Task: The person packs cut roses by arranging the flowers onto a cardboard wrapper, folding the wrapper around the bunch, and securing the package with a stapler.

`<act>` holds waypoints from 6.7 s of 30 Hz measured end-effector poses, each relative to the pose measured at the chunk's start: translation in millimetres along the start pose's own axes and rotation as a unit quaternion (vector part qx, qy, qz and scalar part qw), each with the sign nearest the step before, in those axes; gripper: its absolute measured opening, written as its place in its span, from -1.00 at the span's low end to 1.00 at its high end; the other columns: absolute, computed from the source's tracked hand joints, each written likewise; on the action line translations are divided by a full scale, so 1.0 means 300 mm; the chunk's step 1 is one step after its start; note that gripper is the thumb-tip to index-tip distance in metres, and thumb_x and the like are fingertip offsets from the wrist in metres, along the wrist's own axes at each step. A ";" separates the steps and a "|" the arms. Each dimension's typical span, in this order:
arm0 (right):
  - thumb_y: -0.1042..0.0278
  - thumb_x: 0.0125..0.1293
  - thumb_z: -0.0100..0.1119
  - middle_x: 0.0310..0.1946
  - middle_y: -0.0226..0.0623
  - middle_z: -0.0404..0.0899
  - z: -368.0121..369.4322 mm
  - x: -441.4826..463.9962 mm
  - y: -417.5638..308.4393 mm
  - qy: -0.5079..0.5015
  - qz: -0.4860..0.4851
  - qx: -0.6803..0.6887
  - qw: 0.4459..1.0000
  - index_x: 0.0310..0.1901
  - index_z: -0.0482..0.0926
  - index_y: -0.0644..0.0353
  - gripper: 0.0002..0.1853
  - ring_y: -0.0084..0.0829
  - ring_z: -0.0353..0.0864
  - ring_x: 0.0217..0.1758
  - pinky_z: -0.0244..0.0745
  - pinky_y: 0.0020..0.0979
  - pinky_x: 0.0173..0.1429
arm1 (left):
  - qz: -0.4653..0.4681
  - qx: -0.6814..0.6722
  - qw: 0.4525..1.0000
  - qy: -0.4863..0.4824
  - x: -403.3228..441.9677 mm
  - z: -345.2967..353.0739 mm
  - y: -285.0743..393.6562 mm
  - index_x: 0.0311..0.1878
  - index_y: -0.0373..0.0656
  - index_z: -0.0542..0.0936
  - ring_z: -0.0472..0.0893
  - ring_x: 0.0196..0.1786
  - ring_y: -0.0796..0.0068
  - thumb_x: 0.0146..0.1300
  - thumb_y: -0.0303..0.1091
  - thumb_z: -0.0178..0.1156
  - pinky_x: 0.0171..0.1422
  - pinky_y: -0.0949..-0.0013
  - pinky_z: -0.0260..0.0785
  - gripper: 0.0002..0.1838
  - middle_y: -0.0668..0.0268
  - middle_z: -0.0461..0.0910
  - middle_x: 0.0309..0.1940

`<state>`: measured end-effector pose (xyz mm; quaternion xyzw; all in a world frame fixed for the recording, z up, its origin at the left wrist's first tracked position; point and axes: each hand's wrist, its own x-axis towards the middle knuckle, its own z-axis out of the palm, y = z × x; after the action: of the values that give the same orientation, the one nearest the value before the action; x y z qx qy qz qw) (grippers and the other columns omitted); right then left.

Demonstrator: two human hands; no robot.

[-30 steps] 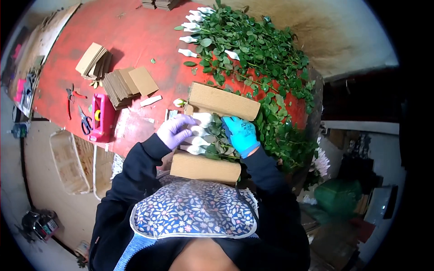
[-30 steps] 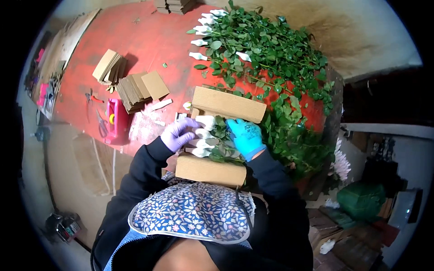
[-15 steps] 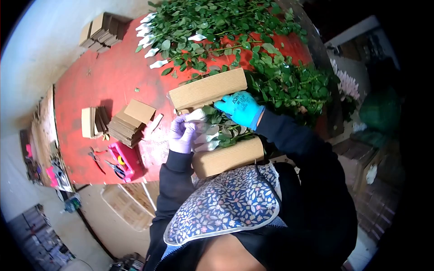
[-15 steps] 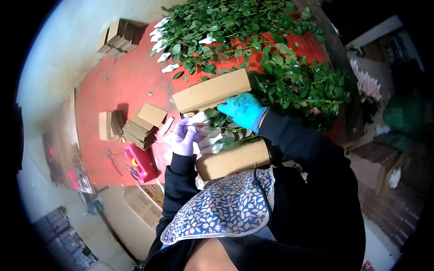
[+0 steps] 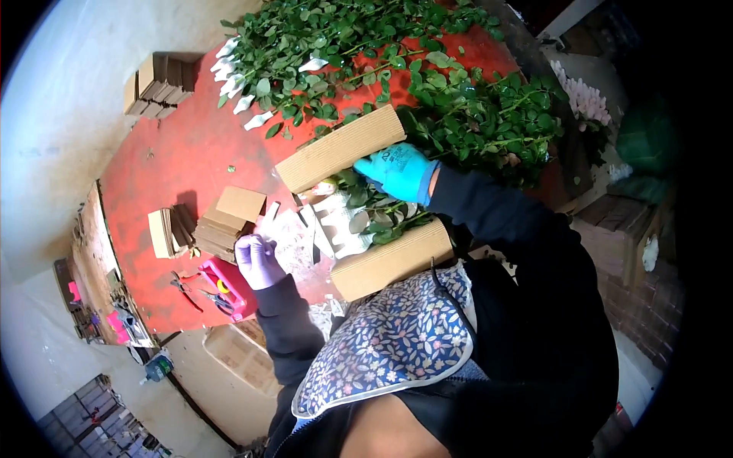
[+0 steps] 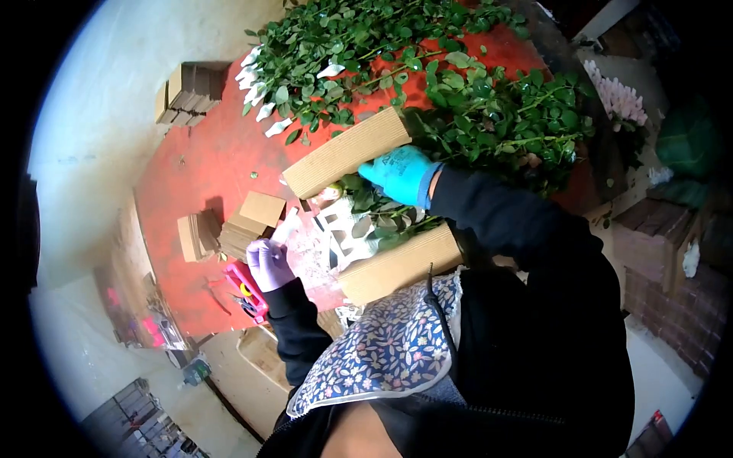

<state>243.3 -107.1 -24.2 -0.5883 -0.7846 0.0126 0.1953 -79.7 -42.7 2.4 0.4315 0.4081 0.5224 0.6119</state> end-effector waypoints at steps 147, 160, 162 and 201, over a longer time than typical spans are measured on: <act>0.42 -0.05 0.30 0.46 -0.29 0.22 -0.106 -0.034 -0.067 -0.192 -0.059 0.035 0.979 -0.36 0.53 0.13 -0.82 -0.22 0.47 -0.02 0.40 -0.14 -0.09 | -0.008 0.382 0.907 -0.175 -0.082 -0.134 -0.087 -0.28 -0.22 0.59 0.57 -0.43 0.38 0.11 -0.58 0.19 -0.29 0.36 0.44 -0.90 0.22 0.57 -0.45; 0.38 0.10 0.26 0.43 -0.30 0.27 -0.075 -0.035 -0.054 -0.180 -0.061 0.064 0.980 -0.37 0.50 0.14 -0.88 -0.16 0.48 -0.08 0.41 -0.13 -0.09 | -0.193 0.374 0.867 -0.269 -0.079 0.101 -0.110 -0.25 -0.29 0.66 0.57 -0.50 0.65 0.21 -0.50 0.25 -0.39 0.47 0.43 -0.92 0.32 0.64 -0.54; 0.38 0.08 0.27 0.43 -0.29 0.26 -0.085 -0.032 -0.059 -0.181 -0.063 0.065 0.979 -0.36 0.50 0.14 -0.87 -0.16 0.48 -0.07 0.42 -0.13 -0.09 | -0.196 0.323 0.892 -0.249 -0.085 0.109 -0.118 -0.31 -0.29 0.65 0.61 -0.49 0.52 0.18 -0.53 0.22 -0.37 0.39 0.46 -0.94 0.23 0.65 -0.53; 0.25 0.19 0.28 0.32 -0.15 0.39 -0.178 0.007 -0.082 -0.200 -0.031 0.143 0.969 -0.26 0.59 0.18 -0.80 -0.09 0.52 -0.09 0.45 -0.11 -0.06 | -0.412 0.791 0.448 -0.058 -0.674 -1.091 -0.072 0.24 0.10 0.47 0.47 0.24 0.01 0.18 -0.19 0.23 0.29 -0.12 0.32 -0.49 0.16 0.42 0.25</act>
<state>237.3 -123.8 31.9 -0.5148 -0.8159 0.2358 0.1169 -409.1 -211.8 -104.9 0.5396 0.7386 -0.3660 0.1714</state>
